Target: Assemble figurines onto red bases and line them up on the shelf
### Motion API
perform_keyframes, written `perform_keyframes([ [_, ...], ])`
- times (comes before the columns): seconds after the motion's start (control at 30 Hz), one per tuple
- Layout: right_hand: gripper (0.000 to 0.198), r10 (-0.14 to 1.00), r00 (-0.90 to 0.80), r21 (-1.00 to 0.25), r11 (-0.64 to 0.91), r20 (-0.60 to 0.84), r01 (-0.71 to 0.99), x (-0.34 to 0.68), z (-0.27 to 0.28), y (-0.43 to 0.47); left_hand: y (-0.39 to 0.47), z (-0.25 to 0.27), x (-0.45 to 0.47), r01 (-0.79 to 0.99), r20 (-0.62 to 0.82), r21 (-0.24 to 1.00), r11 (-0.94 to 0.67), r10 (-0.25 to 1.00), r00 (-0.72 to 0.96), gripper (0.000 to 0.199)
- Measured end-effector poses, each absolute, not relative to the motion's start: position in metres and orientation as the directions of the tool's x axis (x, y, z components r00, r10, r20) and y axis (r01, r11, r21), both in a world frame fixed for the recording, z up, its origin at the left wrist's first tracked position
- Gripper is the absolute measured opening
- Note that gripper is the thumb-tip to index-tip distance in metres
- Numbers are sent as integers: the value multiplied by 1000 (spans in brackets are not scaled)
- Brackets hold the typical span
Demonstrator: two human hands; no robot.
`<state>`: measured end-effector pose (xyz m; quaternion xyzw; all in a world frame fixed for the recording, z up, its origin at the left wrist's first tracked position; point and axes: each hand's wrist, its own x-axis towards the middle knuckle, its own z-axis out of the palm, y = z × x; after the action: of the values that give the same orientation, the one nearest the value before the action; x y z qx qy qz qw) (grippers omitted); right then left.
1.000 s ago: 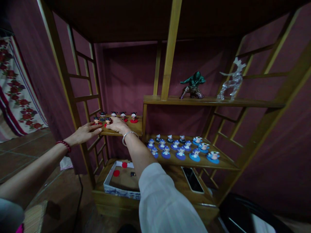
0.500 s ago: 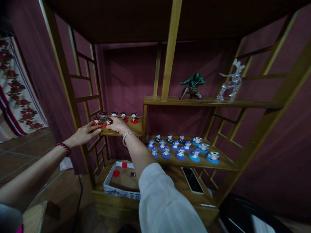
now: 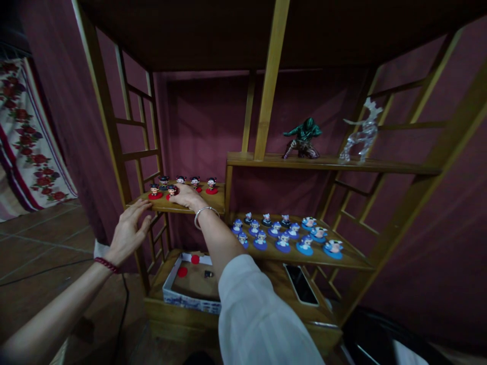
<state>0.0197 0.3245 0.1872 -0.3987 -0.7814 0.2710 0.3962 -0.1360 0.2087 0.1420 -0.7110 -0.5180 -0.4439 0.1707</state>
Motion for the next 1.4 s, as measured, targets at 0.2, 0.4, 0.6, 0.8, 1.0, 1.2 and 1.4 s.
perform_keyframes([
  [0.2,25,805,-430,-772,557,409,308,17,182,335,209,144,-139,895,782,211,-393,618,88,35],
  [0.4,26,809,-435,-779,547,397,306,18,183,335,209,142,-140,894,787,198,-402,609,99,36],
  [0.6,26,818,-420,-770,542,392,337,17,185,332,208,141,-141,896,790,184,-405,603,110,36],
  [0.8,27,836,-373,-751,534,403,388,18,187,328,209,136,-138,909,806,135,-395,577,132,44],
  [1.0,29,839,-384,-769,523,386,367,18,187,327,209,134,-132,938,803,109,-328,585,111,45],
  [1.2,28,839,-402,-803,503,365,320,15,185,330,213,131,-134,936,841,60,-346,522,139,43],
  [1.4,28,844,-397,-797,499,360,340,15,185,329,212,132,-134,937,840,57,-344,524,142,44],
])
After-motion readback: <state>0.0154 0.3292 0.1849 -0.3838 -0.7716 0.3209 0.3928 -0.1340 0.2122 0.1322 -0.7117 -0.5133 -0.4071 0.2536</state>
